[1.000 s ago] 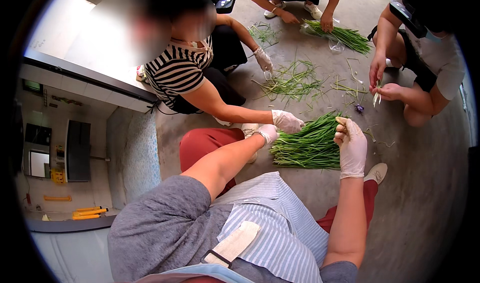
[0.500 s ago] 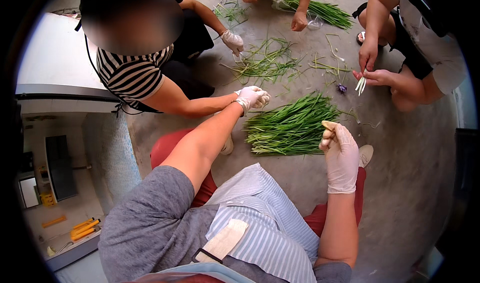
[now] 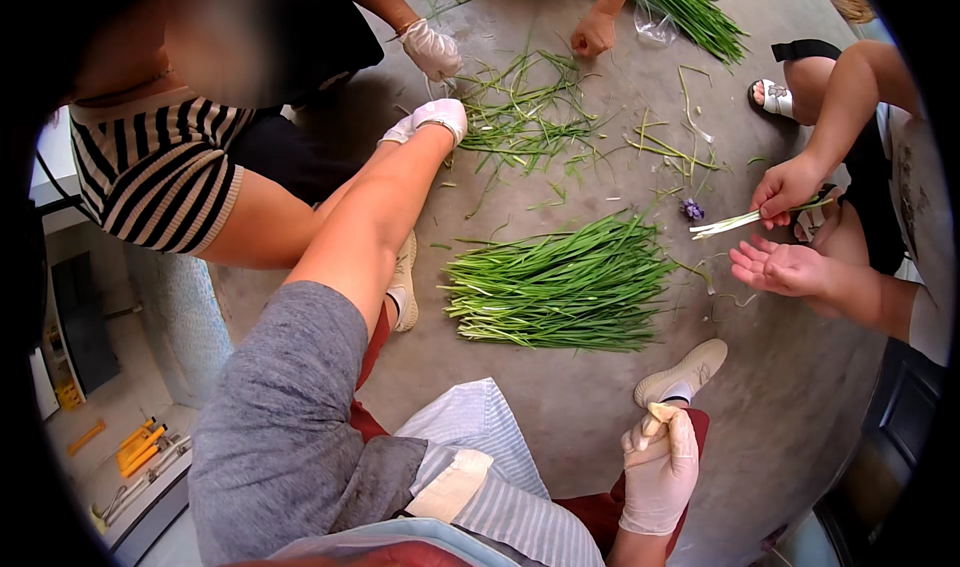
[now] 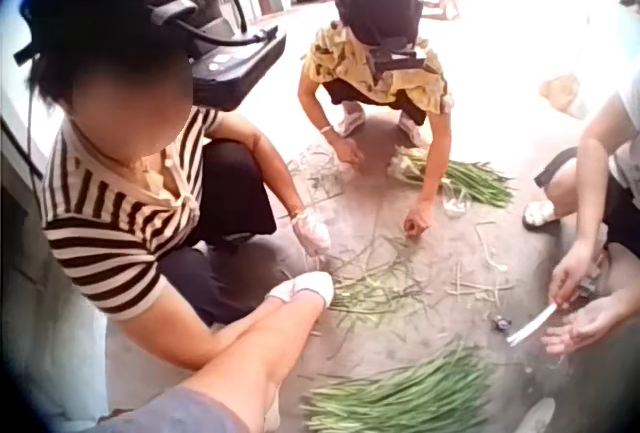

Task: The person sorts through green onions and other long-leafed vegetables on the floor with other people, using gloved hands to separate the leaves and trim the roots.

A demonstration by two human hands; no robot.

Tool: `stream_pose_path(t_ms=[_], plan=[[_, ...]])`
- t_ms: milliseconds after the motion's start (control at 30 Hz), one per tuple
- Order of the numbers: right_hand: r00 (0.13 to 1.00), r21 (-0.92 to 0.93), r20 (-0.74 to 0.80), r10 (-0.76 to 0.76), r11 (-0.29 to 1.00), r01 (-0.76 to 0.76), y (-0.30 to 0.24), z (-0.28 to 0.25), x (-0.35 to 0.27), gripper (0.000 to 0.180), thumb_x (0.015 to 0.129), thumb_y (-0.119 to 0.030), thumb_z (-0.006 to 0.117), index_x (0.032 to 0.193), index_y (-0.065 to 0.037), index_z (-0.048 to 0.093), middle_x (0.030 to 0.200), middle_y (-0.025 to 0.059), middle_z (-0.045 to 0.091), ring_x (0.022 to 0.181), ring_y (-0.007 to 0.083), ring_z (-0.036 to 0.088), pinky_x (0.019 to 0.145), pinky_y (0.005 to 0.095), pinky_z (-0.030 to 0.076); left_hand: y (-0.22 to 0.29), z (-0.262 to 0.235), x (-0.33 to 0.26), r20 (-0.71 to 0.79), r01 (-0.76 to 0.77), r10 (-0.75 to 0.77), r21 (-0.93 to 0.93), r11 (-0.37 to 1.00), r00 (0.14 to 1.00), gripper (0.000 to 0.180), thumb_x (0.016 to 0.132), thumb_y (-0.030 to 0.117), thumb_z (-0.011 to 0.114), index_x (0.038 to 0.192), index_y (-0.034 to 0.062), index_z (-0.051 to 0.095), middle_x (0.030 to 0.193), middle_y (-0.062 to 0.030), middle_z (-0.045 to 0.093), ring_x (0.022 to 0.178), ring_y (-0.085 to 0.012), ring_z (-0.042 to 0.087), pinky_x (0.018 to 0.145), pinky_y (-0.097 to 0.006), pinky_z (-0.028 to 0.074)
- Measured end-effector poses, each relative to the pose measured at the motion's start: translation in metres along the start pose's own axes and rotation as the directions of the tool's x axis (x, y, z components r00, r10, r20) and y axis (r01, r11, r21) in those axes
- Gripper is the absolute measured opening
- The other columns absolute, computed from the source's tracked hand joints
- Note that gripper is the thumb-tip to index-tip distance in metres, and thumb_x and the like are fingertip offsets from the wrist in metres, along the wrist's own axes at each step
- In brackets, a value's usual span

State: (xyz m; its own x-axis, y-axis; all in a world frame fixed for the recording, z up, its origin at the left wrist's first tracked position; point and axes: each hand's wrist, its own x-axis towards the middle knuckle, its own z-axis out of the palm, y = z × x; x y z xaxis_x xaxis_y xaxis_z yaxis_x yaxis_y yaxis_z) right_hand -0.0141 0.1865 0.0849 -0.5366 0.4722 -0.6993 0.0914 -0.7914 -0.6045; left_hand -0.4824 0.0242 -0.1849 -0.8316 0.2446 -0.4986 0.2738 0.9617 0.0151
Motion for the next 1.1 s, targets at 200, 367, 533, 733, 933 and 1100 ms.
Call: stream_pose_path(t_ms=[200,367,533,733,933,1100], plan=[[0.998,0.001,-0.046,0.047,0.999,-0.047,0.005,-0.007,0.009,0.031,0.102,-0.024,0.046,0.107,0.000,0.064,0.080,0.0031,0.057,0.069,0.0134,0.049,0.064,0.0293,0.039,0.007,0.029,-0.001,0.033,-0.151,0.147,0.170,0.974,0.989,0.030,0.092,0.013,0.048,0.108,0.0080,0.073,0.114,-0.0152,0.069,0.105,-0.0308,0.067,0.085,-0.044,0.054],[0.999,0.007,0.017,0.046,0.999,-0.046,0.006,-0.007,0.006,0.030,0.101,-0.024,0.047,0.107,0.000,0.064,0.080,0.0031,0.057,0.069,0.0133,0.048,0.064,0.0290,0.038,0.010,0.043,-0.019,0.121,-0.297,0.273,0.291,0.910,0.955,0.030,0.092,0.013,0.047,0.111,0.0072,0.070,0.112,-0.0162,0.069,0.102,-0.0311,0.068,0.082,-0.044,0.054],[0.999,0.004,0.036,0.036,0.999,-0.036,0.002,-0.004,0.001,0.029,0.101,-0.024,0.048,0.106,-0.001,0.064,0.080,0.0029,0.056,0.068,0.0129,0.047,0.064,0.0292,0.037,0.004,0.071,-0.055,-0.113,-0.338,0.335,-0.007,0.941,0.935,0.025,0.090,0.018,0.051,0.106,0.0118,0.069,0.099,-0.0132,0.071,0.093,-0.0309,0.069,0.077,-0.045,0.053],[0.999,-0.016,0.033,-0.023,1.000,0.023,-0.002,0.002,0.000,0.029,0.101,-0.024,0.047,0.105,0.000,0.063,0.078,0.0028,0.055,0.066,0.0129,0.045,0.062,0.0290,0.036,0.032,0.069,-0.082,-0.305,-0.364,0.238,-0.475,0.801,0.922,0.028,0.092,0.031,0.053,0.114,0.0174,0.063,0.099,-0.0143,0.070,0.091,-0.0359,0.066,0.080,-0.046,0.052],[1.000,-0.008,0.023,0.003,1.000,-0.002,-0.003,0.000,-0.001,0.030,0.101,-0.024,0.047,0.105,0.000,0.064,0.078,0.0030,0.055,0.065,0.0130,0.045,0.061,0.0292,0.036,-0.011,0.085,-0.062,-0.126,-0.327,0.320,-0.035,0.944,0.939,0.020,0.092,0.016,0.043,0.098,0.0073,0.060,0.093,-0.0167,0.070,0.088,-0.0351,0.068,0.075,-0.049,0.052],[1.000,-0.001,-0.009,0.022,1.000,-0.022,0.004,-0.008,0.004,0.030,0.101,-0.025,0.047,0.106,0.000,0.064,0.078,0.0037,0.056,0.065,0.0134,0.045,0.061,0.0292,0.036,-0.016,0.097,-0.036,-0.145,-0.383,0.393,0.098,0.919,0.908,0.020,0.091,0.011,0.043,0.094,0.0070,0.062,0.092,-0.0173,0.070,0.087,-0.0328,0.070,0.071,-0.047,0.054]])
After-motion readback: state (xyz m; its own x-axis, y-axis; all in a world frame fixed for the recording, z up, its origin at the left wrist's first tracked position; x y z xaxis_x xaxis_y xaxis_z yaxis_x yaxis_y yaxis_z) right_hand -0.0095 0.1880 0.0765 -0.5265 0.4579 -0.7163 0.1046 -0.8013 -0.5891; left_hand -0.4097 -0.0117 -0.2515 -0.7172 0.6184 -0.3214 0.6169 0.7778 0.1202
